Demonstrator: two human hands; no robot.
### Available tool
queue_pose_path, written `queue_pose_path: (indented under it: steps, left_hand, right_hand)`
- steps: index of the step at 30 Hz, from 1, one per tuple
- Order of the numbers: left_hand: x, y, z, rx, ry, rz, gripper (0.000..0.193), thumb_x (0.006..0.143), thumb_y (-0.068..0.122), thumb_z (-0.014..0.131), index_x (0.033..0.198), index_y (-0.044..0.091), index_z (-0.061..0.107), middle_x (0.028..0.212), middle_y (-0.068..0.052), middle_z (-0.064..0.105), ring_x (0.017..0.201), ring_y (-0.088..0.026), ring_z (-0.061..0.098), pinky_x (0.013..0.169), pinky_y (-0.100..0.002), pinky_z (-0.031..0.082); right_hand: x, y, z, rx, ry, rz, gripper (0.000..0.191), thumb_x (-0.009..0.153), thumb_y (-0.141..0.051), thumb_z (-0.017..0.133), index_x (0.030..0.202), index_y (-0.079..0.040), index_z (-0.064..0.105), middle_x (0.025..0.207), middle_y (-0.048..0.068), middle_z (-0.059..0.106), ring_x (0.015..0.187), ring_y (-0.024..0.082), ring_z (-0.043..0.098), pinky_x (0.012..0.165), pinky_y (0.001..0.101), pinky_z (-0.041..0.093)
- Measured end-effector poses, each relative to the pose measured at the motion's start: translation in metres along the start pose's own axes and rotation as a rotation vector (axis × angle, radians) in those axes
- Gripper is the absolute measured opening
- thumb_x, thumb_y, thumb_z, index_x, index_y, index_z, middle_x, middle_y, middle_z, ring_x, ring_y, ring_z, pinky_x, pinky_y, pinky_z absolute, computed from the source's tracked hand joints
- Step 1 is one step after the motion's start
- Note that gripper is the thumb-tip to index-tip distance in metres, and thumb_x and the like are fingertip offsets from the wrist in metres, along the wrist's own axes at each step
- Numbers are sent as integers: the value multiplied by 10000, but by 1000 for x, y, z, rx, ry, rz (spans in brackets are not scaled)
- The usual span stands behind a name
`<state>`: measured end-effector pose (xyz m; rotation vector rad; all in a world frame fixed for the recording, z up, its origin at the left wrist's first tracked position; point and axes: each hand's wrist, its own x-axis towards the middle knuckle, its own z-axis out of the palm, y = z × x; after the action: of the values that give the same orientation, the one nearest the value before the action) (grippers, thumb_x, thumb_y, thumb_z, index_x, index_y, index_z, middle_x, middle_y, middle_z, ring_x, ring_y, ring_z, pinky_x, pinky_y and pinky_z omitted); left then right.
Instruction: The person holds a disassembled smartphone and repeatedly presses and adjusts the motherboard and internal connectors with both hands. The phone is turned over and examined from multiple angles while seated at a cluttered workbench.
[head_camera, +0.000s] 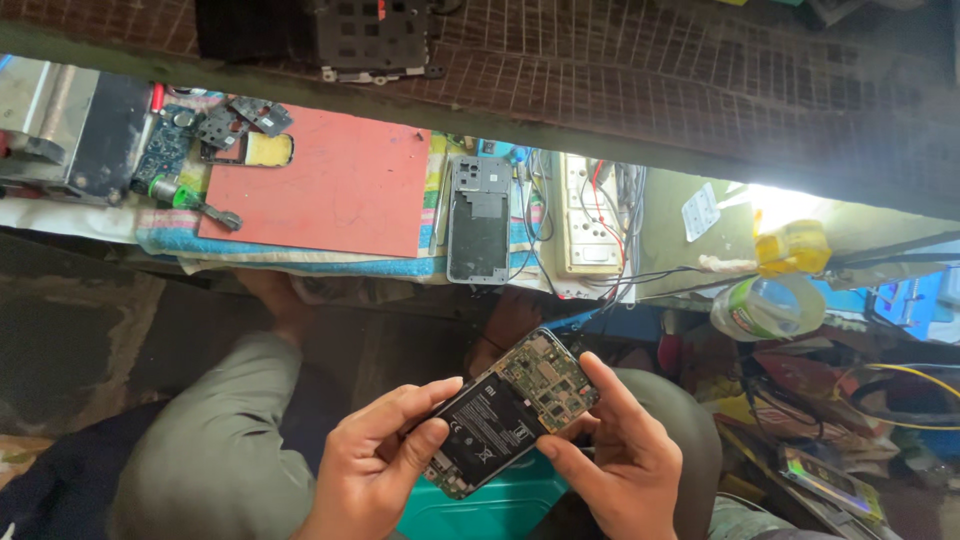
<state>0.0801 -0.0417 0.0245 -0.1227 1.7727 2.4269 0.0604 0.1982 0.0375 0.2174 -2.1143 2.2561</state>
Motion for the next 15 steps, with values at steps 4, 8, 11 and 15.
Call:
queue_pose_path:
  steps: [4, 8, 11, 15]
  left_hand:
    - [-1, -2, -1, -13, -6, 26, 356, 958, 45, 678, 1297, -61, 692, 997, -52, 705, 880, -65, 636, 748, -197, 508]
    - [-4, 2, -2, 136, 37, 25, 354, 942, 55, 715, 1284, -36, 738, 920, -51, 686, 750, -57, 573, 627, -195, 452]
    - [-4, 7, -1, 153, 39, 101, 337, 943, 57, 711, 1267, -32, 731, 937, -64, 716, 762, -65, 605, 635, -200, 477]
    - [-3, 12, 0, 245, 24, 235, 325, 949, 55, 702, 1262, -31, 711, 1001, -79, 747, 823, -87, 666, 690, -209, 530]
  right_hand:
    - [-3, 1, -3, 56, 9, -8, 815, 762, 139, 809, 1487, 154, 436, 1245, 232, 695, 1082, 242, 712, 848, 370, 607]
    - [-4, 4, -4, 4, 38, -7, 806, 741, 125, 824, 1460, 155, 462, 1224, 227, 701, 1056, 233, 714, 830, 362, 607]
    - [-5, 6, -4, -66, 43, -75, 790, 756, 121, 847, 1463, 158, 497, 1165, 217, 724, 957, 198, 711, 848, 348, 596]
    - [-4, 6, -7, -103, 18, -106, 789, 745, 107, 857, 1447, 158, 500, 1153, 211, 729, 968, 195, 711, 868, 332, 586]
